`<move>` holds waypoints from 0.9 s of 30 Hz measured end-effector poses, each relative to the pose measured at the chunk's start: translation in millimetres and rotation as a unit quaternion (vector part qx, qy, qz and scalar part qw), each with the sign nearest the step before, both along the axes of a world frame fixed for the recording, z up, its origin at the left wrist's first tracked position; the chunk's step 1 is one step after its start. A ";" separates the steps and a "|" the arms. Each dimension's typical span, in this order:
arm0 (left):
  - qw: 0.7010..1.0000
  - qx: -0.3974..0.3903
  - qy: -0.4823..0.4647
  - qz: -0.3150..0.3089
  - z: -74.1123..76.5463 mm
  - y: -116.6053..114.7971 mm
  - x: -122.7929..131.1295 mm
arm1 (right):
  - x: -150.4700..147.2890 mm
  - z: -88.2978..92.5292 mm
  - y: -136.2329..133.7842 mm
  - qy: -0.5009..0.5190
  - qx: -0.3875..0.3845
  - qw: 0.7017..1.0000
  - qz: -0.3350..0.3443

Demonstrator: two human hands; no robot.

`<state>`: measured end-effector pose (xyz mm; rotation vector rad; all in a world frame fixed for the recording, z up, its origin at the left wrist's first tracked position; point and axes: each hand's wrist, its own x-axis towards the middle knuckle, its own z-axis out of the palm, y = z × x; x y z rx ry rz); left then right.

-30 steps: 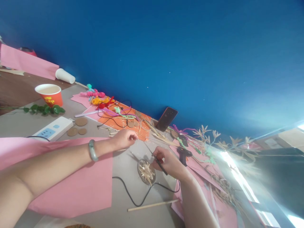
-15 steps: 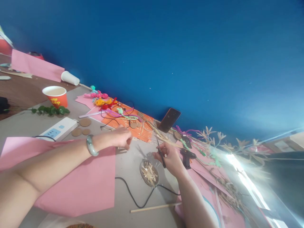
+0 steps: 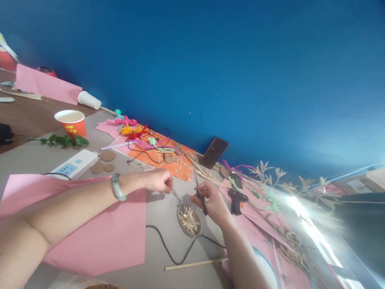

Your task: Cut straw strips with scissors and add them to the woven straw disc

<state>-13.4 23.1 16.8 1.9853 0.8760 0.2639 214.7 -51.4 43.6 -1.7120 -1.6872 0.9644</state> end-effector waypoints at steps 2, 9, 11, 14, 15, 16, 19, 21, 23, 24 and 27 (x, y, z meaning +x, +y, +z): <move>0.995 -0.072 -0.062 0.007 1.3 -0.5 3.6 | -1.4 0.8 -0.8 0.028 0.002 1.000 0.004; 0.947 -0.236 -0.217 0.023 3.1 -10.3 13.6 | -5.3 2.4 -2.8 0.090 -0.005 0.996 0.008; 0.941 -0.246 -0.230 0.026 4.3 -11.7 14.9 | -5.7 1.5 -3.2 0.114 -0.008 0.993 0.008; 0.940 -0.258 -0.221 0.035 3.5 -13.9 16.8 | -6.5 -0.4 -4.0 0.155 -0.006 0.988 0.002; 0.941 -0.261 -0.211 0.040 2.2 -14.9 17.7 | -7.0 -0.9 -4.5 0.166 -0.006 0.986 0.001; 0.943 -0.261 -0.201 0.042 0.4 -16.1 18.7 | -7.9 -1.2 -5.2 0.175 -0.006 0.985 0.001; 0.950 -0.249 -0.185 0.037 -6.1 -20.4 22.5 | -12.7 -0.9 -7.9 0.179 -0.011 0.984 0.007; 0.951 -0.240 -0.190 0.028 -9.1 -23.4 24.9 | -17.0 0.2 -10.0 0.162 -0.016 0.987 0.009; 0.950 -0.238 -0.199 0.025 -10.0 -26.2 27.0 | -20.8 1.4 -11.7 0.133 -0.016 0.991 0.012; 0.949 -0.239 -0.203 0.025 -9.7 -27.4 27.8 | -22.1 2.1 -12.2 0.119 -0.015 0.993 0.016; 0.950 -0.234 -0.206 0.029 -8.9 -30.1 29.2 | -22.4 4.6 -12.4 0.086 -0.004 0.996 0.019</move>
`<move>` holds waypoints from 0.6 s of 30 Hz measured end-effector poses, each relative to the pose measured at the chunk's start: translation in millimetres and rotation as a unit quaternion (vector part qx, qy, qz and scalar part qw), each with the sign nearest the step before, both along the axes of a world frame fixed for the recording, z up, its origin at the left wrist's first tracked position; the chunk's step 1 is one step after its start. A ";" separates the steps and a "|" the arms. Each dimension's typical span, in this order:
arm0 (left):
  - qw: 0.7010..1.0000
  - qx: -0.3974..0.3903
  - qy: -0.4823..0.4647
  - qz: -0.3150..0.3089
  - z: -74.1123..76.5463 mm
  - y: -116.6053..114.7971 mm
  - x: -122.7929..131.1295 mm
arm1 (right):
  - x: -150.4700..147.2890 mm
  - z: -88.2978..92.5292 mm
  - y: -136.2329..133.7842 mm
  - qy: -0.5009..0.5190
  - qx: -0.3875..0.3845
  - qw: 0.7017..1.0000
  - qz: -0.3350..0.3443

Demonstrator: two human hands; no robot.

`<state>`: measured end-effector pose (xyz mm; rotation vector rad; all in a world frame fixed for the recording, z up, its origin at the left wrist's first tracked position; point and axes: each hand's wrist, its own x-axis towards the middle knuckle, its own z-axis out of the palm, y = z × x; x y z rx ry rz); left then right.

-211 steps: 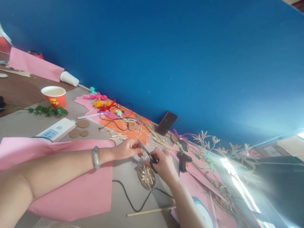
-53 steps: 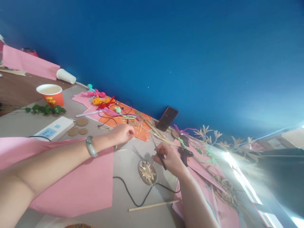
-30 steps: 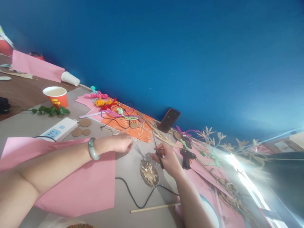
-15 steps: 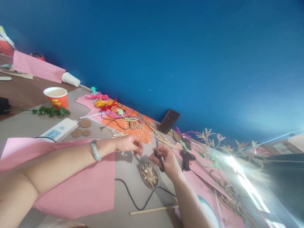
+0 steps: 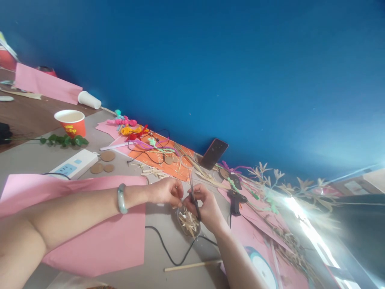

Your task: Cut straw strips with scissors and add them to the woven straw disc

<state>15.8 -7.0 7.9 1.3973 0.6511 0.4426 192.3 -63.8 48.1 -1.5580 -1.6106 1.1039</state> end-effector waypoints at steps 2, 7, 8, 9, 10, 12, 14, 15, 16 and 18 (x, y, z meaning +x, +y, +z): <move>1.000 0.014 0.000 0.001 -1.5 -0.8 0.4 | 2.1 1.9 0.8 0.001 -0.001 1.000 -0.004; 0.999 0.037 -0.010 0.001 -10.9 -0.7 2.0 | 6.3 1.5 2.6 0.020 -0.033 0.999 0.021; 0.999 0.038 -0.013 0.002 -12.2 -0.9 2.6 | 6.0 0.6 2.6 0.015 -0.035 0.999 0.028; 0.999 0.038 -0.017 0.001 -12.9 -1.3 3.1 | 5.5 -0.3 2.4 0.007 -0.033 0.999 0.036; 0.999 0.038 -0.018 -0.001 -13.1 -1.9 3.6 | 5.0 -0.8 2.2 -0.003 -0.028 0.999 0.042; 0.999 0.053 -0.007 -0.004 -12.0 -3.1 3.7 | 4.9 -0.3 1.8 -0.024 -0.018 0.998 0.054; 0.993 0.114 0.027 0.001 -9.8 -3.0 2.2 | 7.7 2.5 2.0 -0.043 -0.022 0.996 0.073; 0.984 0.172 0.055 0.014 -8.6 -1.8 0.7 | 10.2 4.4 2.3 -0.054 -0.030 0.994 0.087; 0.966 0.243 0.086 0.030 -7.6 0.2 -1.5 | 13.6 6.4 2.7 -0.067 -0.040 0.992 0.102; 0.903 0.392 0.157 0.074 -6.0 6.7 -7.3 | 21.5 9.6 3.4 -0.105 -0.058 0.984 0.134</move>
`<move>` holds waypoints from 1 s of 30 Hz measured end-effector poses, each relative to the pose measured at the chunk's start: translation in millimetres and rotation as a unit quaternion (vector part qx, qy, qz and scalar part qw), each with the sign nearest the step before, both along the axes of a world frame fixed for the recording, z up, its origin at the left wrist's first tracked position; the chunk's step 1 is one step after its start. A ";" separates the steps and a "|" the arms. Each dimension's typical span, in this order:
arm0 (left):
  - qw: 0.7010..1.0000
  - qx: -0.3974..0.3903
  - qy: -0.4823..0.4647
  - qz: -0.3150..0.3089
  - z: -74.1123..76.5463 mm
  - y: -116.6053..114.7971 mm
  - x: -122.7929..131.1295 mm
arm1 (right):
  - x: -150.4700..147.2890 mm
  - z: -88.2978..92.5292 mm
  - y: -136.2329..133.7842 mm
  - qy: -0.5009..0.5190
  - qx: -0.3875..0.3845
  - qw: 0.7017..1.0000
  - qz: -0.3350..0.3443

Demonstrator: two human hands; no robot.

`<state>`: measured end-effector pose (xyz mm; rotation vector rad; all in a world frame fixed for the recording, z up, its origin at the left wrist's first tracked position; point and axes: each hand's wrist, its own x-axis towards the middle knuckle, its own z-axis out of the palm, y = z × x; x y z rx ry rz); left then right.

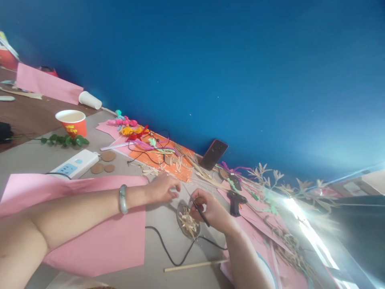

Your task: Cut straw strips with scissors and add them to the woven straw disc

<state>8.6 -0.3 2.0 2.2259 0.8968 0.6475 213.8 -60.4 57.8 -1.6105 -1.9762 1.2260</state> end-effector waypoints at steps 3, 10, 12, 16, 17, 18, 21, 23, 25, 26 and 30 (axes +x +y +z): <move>0.984 0.143 0.102 0.044 1.1 12.7 -9.9 | 11.5 1.8 0.8 -0.062 -0.008 0.997 0.040; 0.953 0.065 0.280 0.090 3.8 21.1 -14.6 | 18.8 -2.6 4.8 -0.102 0.023 0.995 0.004; 0.948 0.036 0.305 0.077 6.3 15.8 -13.3 | 18.0 -4.8 6.6 -0.090 0.040 0.995 -0.019; 0.941 0.039 0.335 0.037 13.2 1.5 -13.1 | 16.7 -9.5 10.3 -0.061 0.064 0.993 -0.074; 0.940 0.057 0.334 0.039 15.1 -2.1 -13.2 | 16.6 -10.9 11.2 -0.053 0.070 0.992 -0.089; 0.937 0.073 0.338 0.037 16.9 -5.7 -13.2 | 16.7 -12.5 12.3 -0.043 0.077 0.991 -0.103; 0.933 0.115 0.338 0.036 22.7 -15.5 -12.5 | 17.0 -18.4 15.6 -0.012 0.099 0.986 -0.130; 0.935 0.124 0.332 0.028 26.6 -21.1 -12.2 | 16.9 -22.9 18.1 0.000 0.116 0.983 -0.139; 0.939 0.121 0.321 0.023 29.6 -25.3 -12.5 | 16.3 -26.8 20.9 0.007 0.136 0.980 -0.148; 0.942 0.120 0.313 0.018 30.6 -26.6 -13.0 | 15.8 -28.4 22.5 0.012 0.144 0.978 -0.153; 0.947 0.159 0.280 -0.003 30.8 -25.6 -15.0 | 13.1 -30.7 31.5 0.027 0.158 0.973 -0.163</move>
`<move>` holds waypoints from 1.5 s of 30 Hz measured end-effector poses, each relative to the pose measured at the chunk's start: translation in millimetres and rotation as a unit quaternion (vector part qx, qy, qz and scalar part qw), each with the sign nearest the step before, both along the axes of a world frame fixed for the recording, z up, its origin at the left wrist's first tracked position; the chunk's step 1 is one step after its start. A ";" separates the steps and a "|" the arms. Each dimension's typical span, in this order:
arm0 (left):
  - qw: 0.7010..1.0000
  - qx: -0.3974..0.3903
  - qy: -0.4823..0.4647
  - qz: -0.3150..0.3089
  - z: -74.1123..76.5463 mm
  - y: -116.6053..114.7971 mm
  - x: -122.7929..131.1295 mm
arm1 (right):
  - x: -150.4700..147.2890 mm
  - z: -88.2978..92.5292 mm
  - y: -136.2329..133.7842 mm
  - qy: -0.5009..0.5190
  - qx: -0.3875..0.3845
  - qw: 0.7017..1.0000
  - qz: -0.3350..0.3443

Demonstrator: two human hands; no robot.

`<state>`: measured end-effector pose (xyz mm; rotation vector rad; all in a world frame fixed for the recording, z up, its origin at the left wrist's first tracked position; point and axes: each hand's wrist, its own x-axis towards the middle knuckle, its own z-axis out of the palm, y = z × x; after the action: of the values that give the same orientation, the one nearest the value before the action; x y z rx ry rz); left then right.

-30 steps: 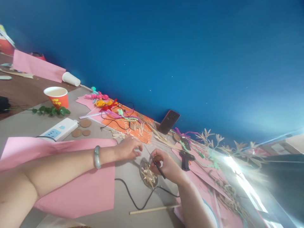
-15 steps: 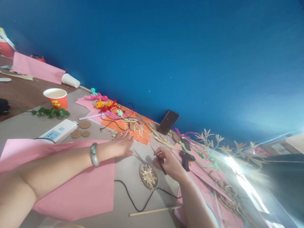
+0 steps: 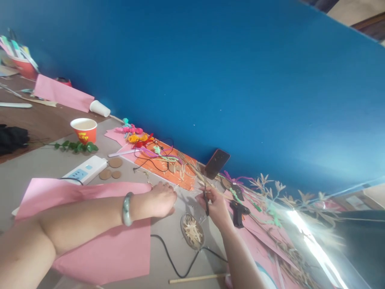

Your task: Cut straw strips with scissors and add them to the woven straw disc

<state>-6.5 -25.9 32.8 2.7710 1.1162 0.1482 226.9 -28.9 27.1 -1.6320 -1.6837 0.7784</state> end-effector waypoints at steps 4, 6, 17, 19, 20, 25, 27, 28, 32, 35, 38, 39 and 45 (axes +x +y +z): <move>1.000 0.026 0.001 0.002 0.9 6.3 0.1 | -5.9 1.4 16.3 -0.025 -0.003 1.000 -0.011; 0.999 0.030 0.001 0.009 2.8 8.6 0.5 | -10.5 0.7 27.8 -0.045 0.002 0.999 -0.014; 0.999 0.031 -0.018 -0.035 14.1 7.2 -4.0 | -36.0 -28.4 110.8 -0.151 0.049 0.986 -0.055; 0.999 0.031 -0.014 -0.040 16.3 8.0 -4.7 | -38.6 -33.3 119.6 -0.170 0.052 0.982 -0.062; 0.999 0.031 -0.007 -0.040 17.5 8.8 -5.1 | -39.7 -35.4 122.5 -0.179 0.053 0.980 -0.064; 0.998 0.009 0.020 -0.051 17.3 16.0 -4.2 | -43.1 -42.7 127.2 -0.217 0.051 0.972 -0.071; 0.999 0.002 0.011 -0.041 11.6 20.3 -1.9 | -43.0 -44.4 127.3 -0.225 0.051 0.970 -0.074; 0.999 0.004 -0.002 -0.039 7.6 22.4 -0.6 | -42.6 -45.0 127.1 -0.227 0.051 0.970 -0.074; 0.999 0.016 -0.036 -0.018 -9.1 29.0 4.6 | -40.6 -45.4 123.3 -0.225 0.049 0.971 -0.067; 0.997 0.024 -0.066 -0.012 -18.0 31.6 7.3 | -40.6 -43.5 118.1 -0.218 0.049 0.973 -0.059; 0.996 0.026 -0.081 -0.007 -23.2 32.5 8.9 | -43.2 -40.4 114.7 -0.220 0.049 0.973 -0.057; 0.996 0.029 -0.081 -0.007 -24.4 32.6 9.2 | -44.5 -39.3 114.4 -0.223 0.049 0.972 -0.058; 0.997 0.046 -0.065 -0.014 -27.8 31.9 9.4 | -48.6 -36.2 118.7 -0.239 0.041 0.967 -0.073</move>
<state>2.9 6.0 5.0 2.8090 1.0643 0.3803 178.3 89.8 -9.0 -1.9651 -1.8555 0.2458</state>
